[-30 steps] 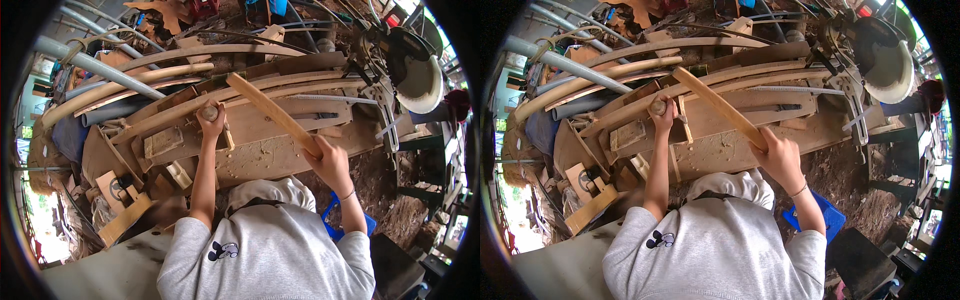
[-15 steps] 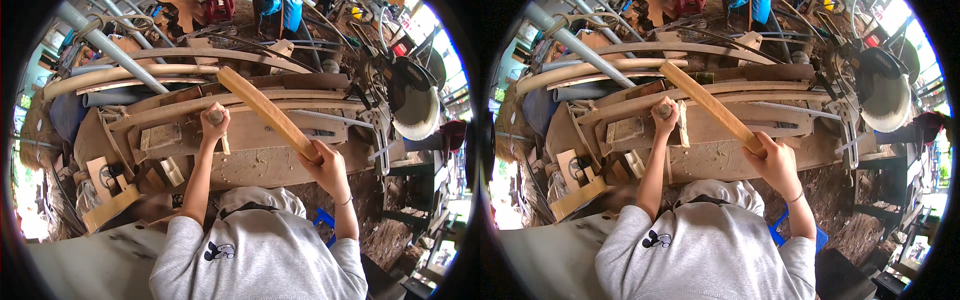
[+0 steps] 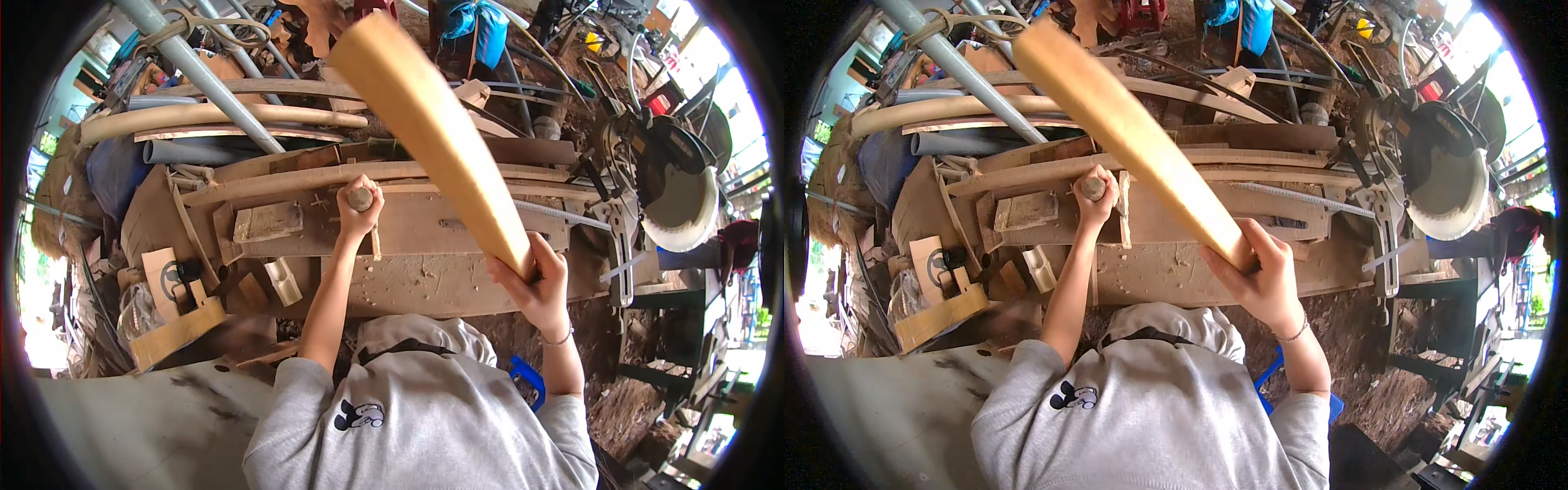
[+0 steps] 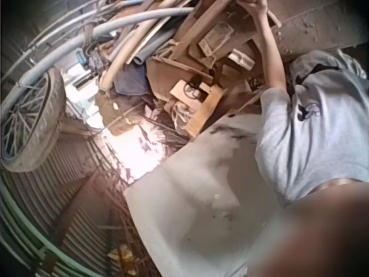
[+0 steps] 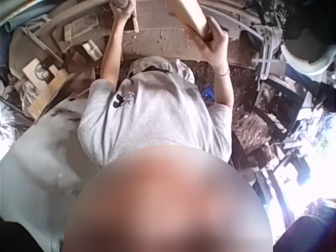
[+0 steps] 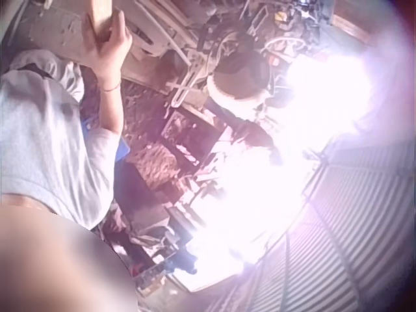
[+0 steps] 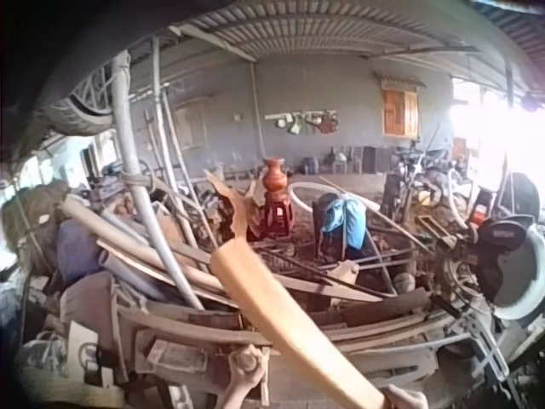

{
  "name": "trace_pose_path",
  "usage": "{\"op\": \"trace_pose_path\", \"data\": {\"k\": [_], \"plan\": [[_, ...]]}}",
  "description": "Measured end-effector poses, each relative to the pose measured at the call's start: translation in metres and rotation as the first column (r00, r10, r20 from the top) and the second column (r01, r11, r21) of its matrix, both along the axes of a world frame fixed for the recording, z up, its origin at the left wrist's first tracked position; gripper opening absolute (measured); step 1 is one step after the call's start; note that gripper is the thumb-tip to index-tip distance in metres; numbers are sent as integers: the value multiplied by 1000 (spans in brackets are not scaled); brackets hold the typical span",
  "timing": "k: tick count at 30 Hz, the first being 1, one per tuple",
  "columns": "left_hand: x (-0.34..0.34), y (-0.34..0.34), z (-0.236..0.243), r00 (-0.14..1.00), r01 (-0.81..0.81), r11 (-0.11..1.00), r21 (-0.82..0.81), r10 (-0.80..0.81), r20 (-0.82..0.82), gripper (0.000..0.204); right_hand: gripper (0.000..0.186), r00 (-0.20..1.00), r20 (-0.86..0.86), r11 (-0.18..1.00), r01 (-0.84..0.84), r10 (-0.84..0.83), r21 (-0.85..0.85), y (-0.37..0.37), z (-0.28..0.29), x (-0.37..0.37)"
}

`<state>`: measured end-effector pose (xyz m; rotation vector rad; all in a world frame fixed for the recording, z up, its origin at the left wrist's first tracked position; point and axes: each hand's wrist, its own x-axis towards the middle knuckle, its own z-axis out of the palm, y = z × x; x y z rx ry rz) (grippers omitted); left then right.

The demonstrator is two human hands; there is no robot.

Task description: Carving a piece of wood using a chisel and a wooden mallet.

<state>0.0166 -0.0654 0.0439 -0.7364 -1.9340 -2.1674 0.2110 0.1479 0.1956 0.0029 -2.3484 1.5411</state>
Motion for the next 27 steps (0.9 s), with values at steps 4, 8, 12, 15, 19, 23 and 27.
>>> {"op": "trace_pose_path", "data": {"k": [4,8,12,15,19,23,27], "plan": [[1,0,3,1000,0,999,-38,-1,-15,19,25,999,-37,938,16,-4,347,8,8,-5],[1,-2,5,999,-7,999,-41,6,-38,19,27,997,-74,915,31,-2,402,9,8,-7],[0,-7,7,999,29,999,-18,-30,-14,19,25,999,-38,987,41,-35,158,7,-3,-7],[2,-8,11,996,59,997,39,-61,58,19,23,999,-24,998,36,-35,54,7,-11,-7],[-4,-13,0,999,28,998,57,-30,22,19,23,996,85,997,6,-12,71,7,-24,0],[-8,-21,-13,999,-23,1000,13,23,-24,19,23,995,66,994,62,-68,89,5,-45,10],[-11,-26,-7,999,20,998,57,-18,-34,16,22,980,122,985,149,-159,88,8,-68,20]]}}
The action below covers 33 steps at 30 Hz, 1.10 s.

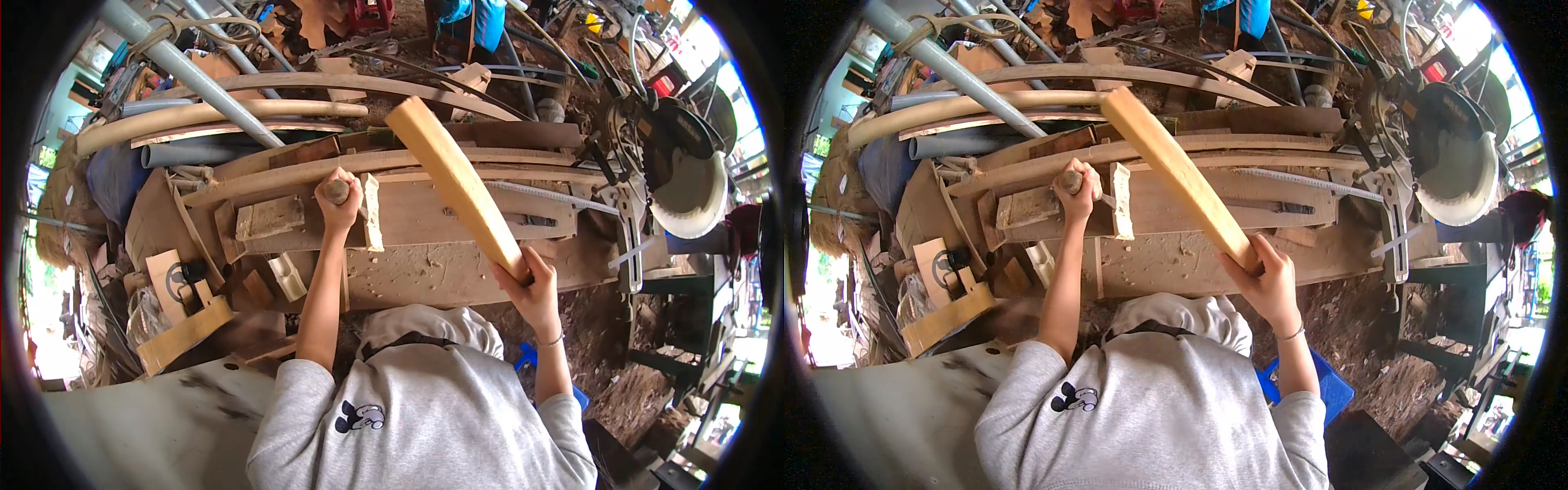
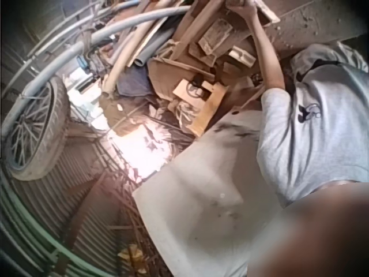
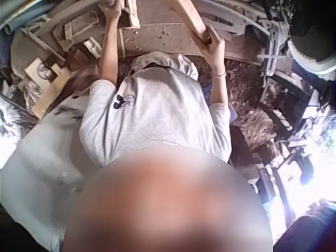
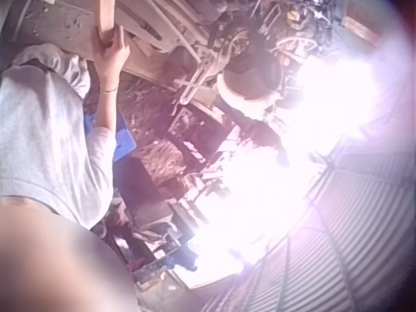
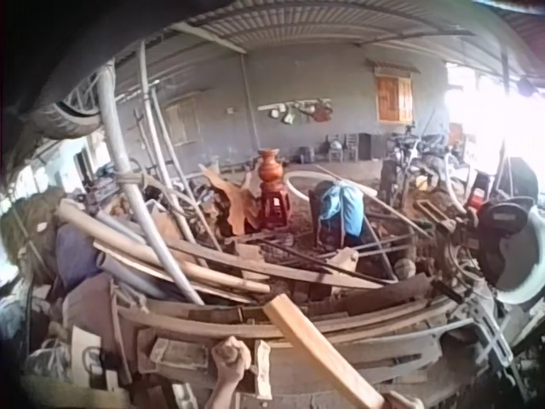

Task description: Carving a piece of wood using a chisel and a wooden mallet.

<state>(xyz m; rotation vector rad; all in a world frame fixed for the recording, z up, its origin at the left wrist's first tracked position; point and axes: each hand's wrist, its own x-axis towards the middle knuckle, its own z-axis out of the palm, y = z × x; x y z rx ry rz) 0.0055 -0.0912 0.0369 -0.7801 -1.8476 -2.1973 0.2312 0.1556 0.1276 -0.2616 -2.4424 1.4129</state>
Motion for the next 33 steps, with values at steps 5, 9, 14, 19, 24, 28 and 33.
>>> {"op": "trace_pose_path", "data": {"k": [5,9,14,19,24,28,33], "plan": [[3,6,15,998,20,988,150,-29,60,19,23,993,76,991,101,-95,-85,-1,-25,15],[2,10,15,999,22,997,74,-24,36,19,25,985,119,984,139,-126,-110,-2,-32,20],[6,17,17,998,29,997,73,-32,45,22,18,983,150,967,139,-108,-214,-5,-33,24],[6,17,16,1000,5,1000,-5,-5,24,23,13,978,177,956,155,-112,-251,-5,-38,29],[6,16,16,998,19,999,38,-21,61,23,18,973,140,920,223,-186,-322,-7,-41,27],[9,16,14,999,14,997,71,-18,48,22,17,965,142,898,257,-219,-358,-11,-43,33],[6,15,22,1000,1,999,44,-2,20,22,19,969,107,870,247,-223,-426,-12,-46,32]]}}
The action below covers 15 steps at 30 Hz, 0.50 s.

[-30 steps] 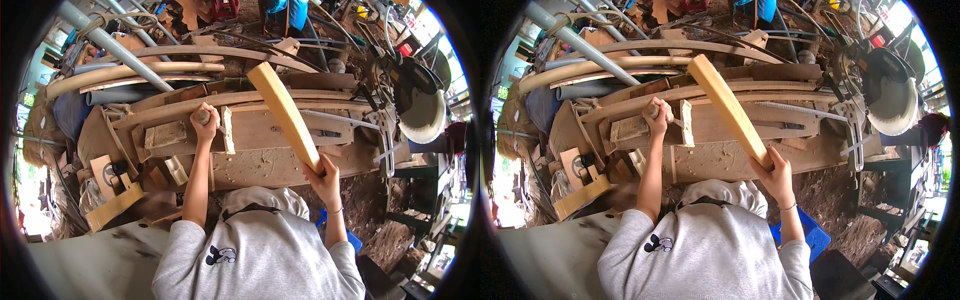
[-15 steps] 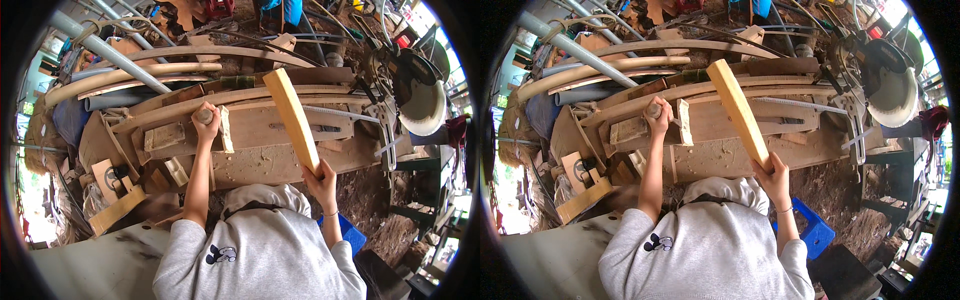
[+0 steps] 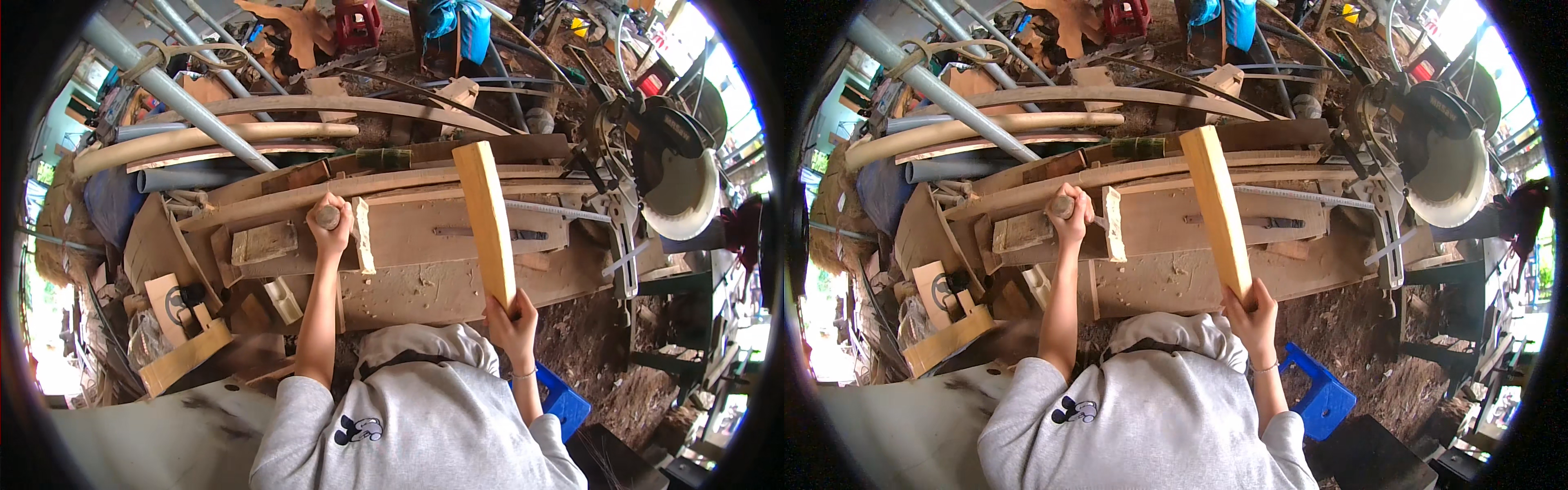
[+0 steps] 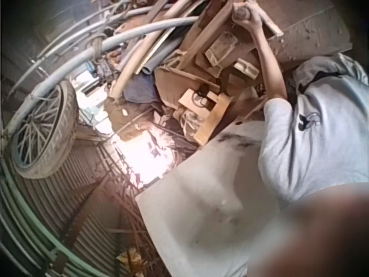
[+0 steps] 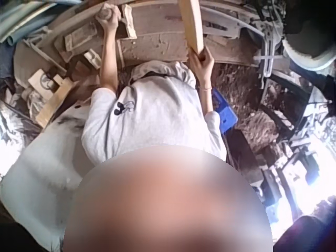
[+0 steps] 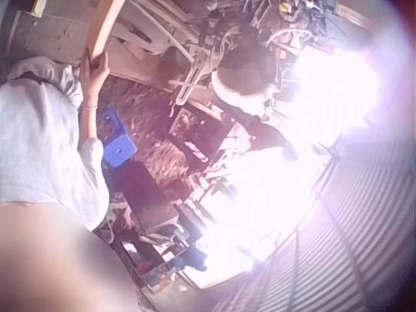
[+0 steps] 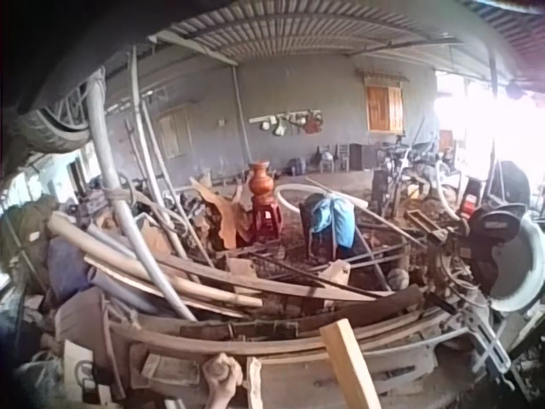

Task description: Carving a piece of wood using a chisel and a wooden mallet.

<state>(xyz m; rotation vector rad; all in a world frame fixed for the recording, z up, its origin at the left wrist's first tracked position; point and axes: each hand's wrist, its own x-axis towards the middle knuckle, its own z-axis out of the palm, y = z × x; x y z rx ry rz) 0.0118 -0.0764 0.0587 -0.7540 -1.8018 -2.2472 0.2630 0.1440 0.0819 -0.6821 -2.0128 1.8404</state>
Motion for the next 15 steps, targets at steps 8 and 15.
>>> {"op": "trace_pose_path", "data": {"k": [8,15], "plan": [[-17,-3,21,996,-14,1000,26,16,-91,23,14,999,28,993,31,-28,-112,-7,8,-5],[-39,7,16,994,62,998,18,-60,-87,22,13,997,51,986,64,-57,-157,-9,9,-7]]}}
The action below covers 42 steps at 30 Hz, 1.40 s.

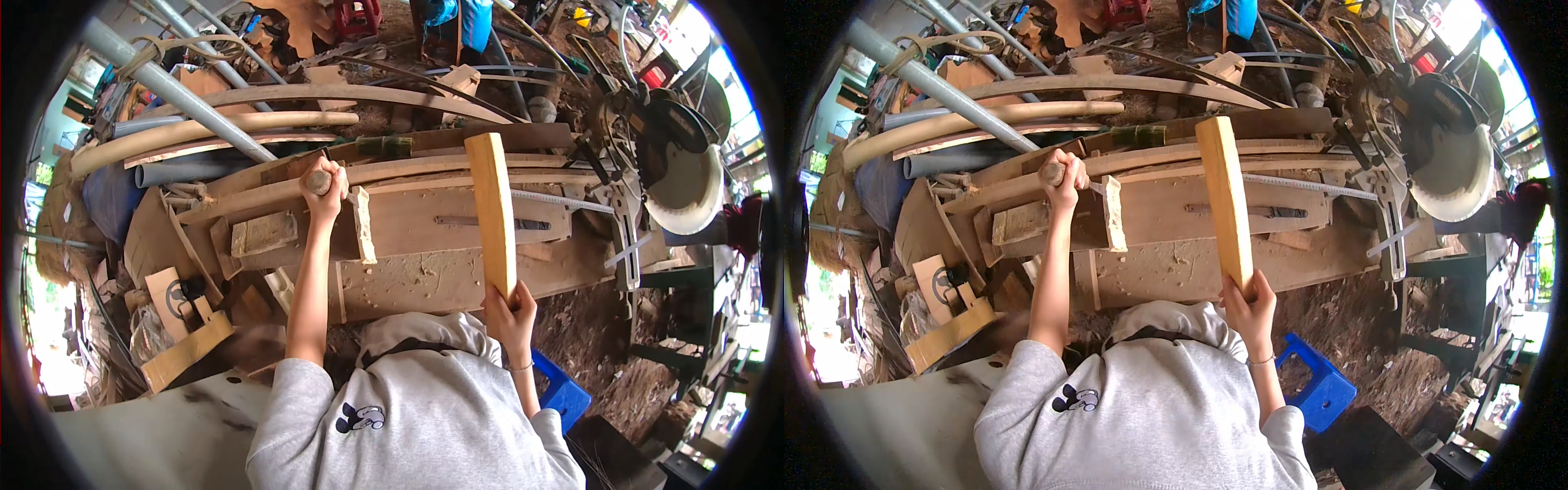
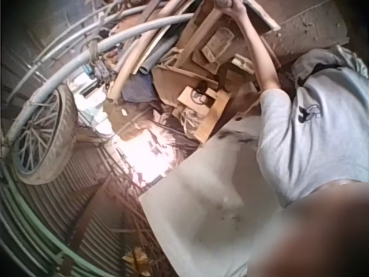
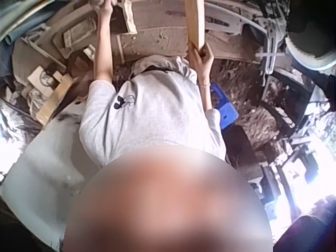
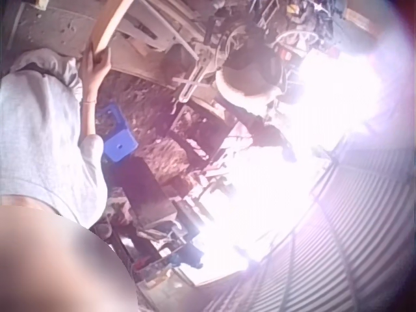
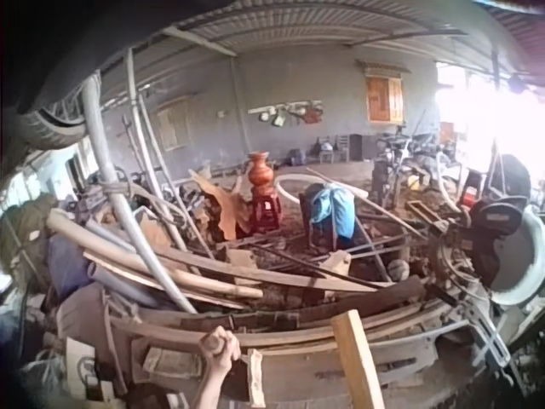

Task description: Carving a piece of wood using a chisel and a wooden mallet.

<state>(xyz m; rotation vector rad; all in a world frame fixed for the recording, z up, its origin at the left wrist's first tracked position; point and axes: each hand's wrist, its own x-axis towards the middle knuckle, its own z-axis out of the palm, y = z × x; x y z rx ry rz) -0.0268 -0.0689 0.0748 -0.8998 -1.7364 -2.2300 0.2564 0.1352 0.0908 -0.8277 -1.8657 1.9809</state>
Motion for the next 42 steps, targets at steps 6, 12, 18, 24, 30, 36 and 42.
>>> {"op": "trace_pose_path", "data": {"k": [6,12,18,24,30,36,42], "plan": [[-15,7,-9,999,35,997,-74,-38,-33,24,17,999,10,999,42,-43,25,1,-8,2],[-22,6,-14,999,47,994,-97,-48,-9,24,17,997,37,997,73,-73,-15,0,-5,-2],[-24,7,-15,998,47,997,-69,-45,34,24,16,996,47,994,78,-75,-77,0,-2,-9],[-28,4,-16,997,70,997,-17,-69,42,22,16,999,5,994,44,-44,-101,-1,-8,-13],[-26,-1,-20,996,74,997,-15,-73,47,22,17,999,30,995,25,-22,-95,-1,-17,-12],[-26,0,-21,996,79,997,16,-80,43,21,13,999,42,998,-18,21,-67,-2,-13,-18],[-26,-1,-19,996,71,997,7,-72,50,21,19,999,48,997,0,4,-80,-4,-14,-22]]}}
